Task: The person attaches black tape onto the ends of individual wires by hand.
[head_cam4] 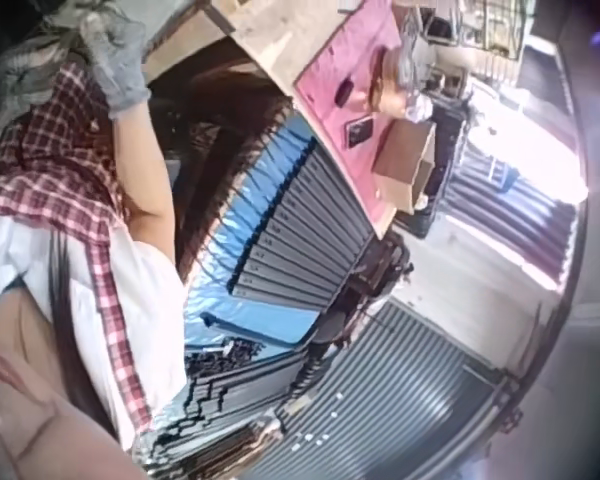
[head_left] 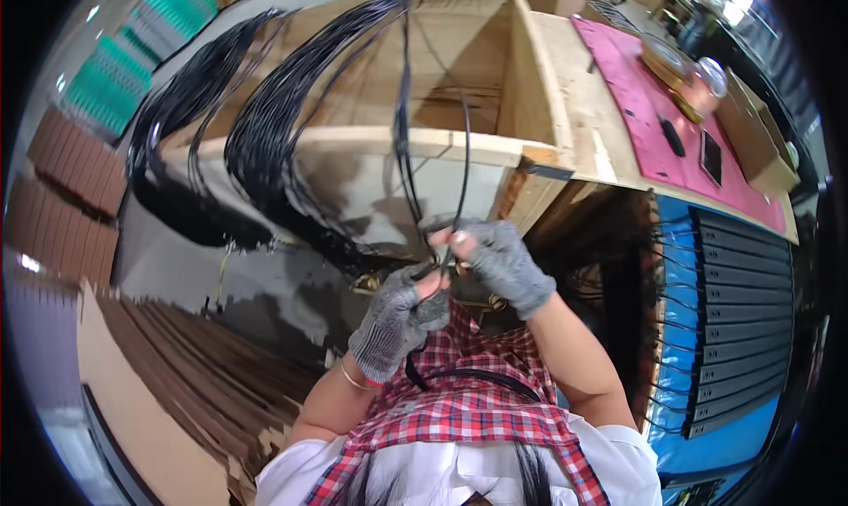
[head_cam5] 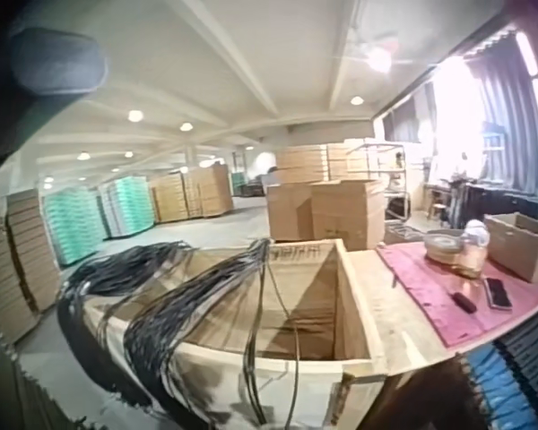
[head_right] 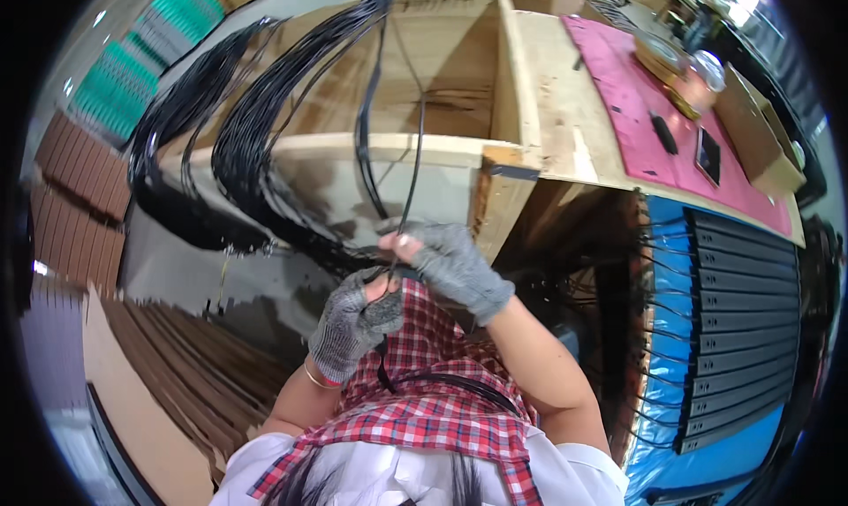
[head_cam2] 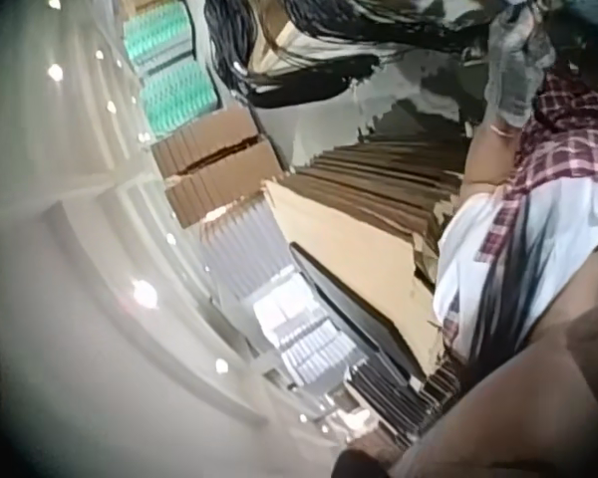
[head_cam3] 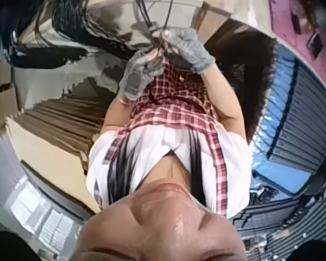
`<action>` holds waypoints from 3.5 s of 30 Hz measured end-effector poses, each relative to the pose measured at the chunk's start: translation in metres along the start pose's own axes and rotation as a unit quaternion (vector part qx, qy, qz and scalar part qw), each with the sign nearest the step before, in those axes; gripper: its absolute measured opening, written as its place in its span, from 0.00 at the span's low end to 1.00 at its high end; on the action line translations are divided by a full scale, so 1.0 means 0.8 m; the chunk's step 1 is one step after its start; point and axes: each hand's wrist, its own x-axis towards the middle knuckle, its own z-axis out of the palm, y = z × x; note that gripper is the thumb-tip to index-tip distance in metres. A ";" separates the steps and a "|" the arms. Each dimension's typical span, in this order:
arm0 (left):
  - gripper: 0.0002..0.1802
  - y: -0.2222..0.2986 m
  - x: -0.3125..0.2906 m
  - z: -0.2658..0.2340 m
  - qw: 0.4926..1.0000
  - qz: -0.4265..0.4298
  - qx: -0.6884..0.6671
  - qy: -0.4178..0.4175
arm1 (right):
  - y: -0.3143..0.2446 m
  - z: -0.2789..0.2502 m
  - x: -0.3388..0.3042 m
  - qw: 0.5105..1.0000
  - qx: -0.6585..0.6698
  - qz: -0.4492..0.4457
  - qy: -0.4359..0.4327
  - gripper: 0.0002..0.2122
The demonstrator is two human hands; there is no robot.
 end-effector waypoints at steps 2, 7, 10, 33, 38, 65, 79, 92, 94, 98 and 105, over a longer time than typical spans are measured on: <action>0.08 0.004 -0.007 0.000 1.000 -0.009 -0.001 -0.005 | 0.007 -0.008 0.006 0.999 0.025 -0.028 -0.036 0.20; 0.09 0.010 -0.009 -0.002 0.999 -0.030 0.023 0.004 | 0.036 -0.015 0.030 0.988 0.083 -0.070 -0.108 0.23; 0.09 0.012 -0.018 0.001 0.999 -0.026 0.022 -0.002 | 0.027 0.000 0.027 0.980 0.128 -0.055 -0.144 0.19; 0.11 0.022 -0.026 -0.041 0.941 0.151 0.299 0.038 | 0.031 0.029 0.043 1.000 0.003 -0.020 -0.016 0.11; 0.15 0.017 -0.010 -0.029 0.927 0.210 0.308 -0.043 | 0.022 -0.007 0.028 0.976 -0.187 -0.111 -0.023 0.09; 0.12 0.071 -0.049 -0.030 0.979 -0.009 0.172 -0.107 | -0.003 0.022 0.062 0.980 -0.109 -0.155 -0.062 0.20; 0.18 0.063 -0.031 -0.013 0.962 0.078 0.261 0.026 | -0.008 0.055 0.073 0.980 -0.034 -0.094 0.175 0.11; 0.14 0.049 -0.027 -0.027 0.952 0.159 0.251 0.078 | 0.012 0.060 0.062 0.988 -0.045 -0.031 0.147 0.16; 0.13 0.044 -0.027 -0.017 0.956 0.166 0.228 0.086 | 0.022 0.062 0.055 0.995 -0.025 -0.045 0.089 0.16; 0.13 0.050 -0.027 -0.047 0.943 0.146 0.290 0.073 | 0.023 0.061 0.064 0.994 -0.106 -0.009 0.034 0.13; 0.17 0.146 0.048 -0.058 0.647 0.491 0.577 -0.091 | -0.022 0.084 0.083 0.941 -0.331 -0.061 -0.020 0.14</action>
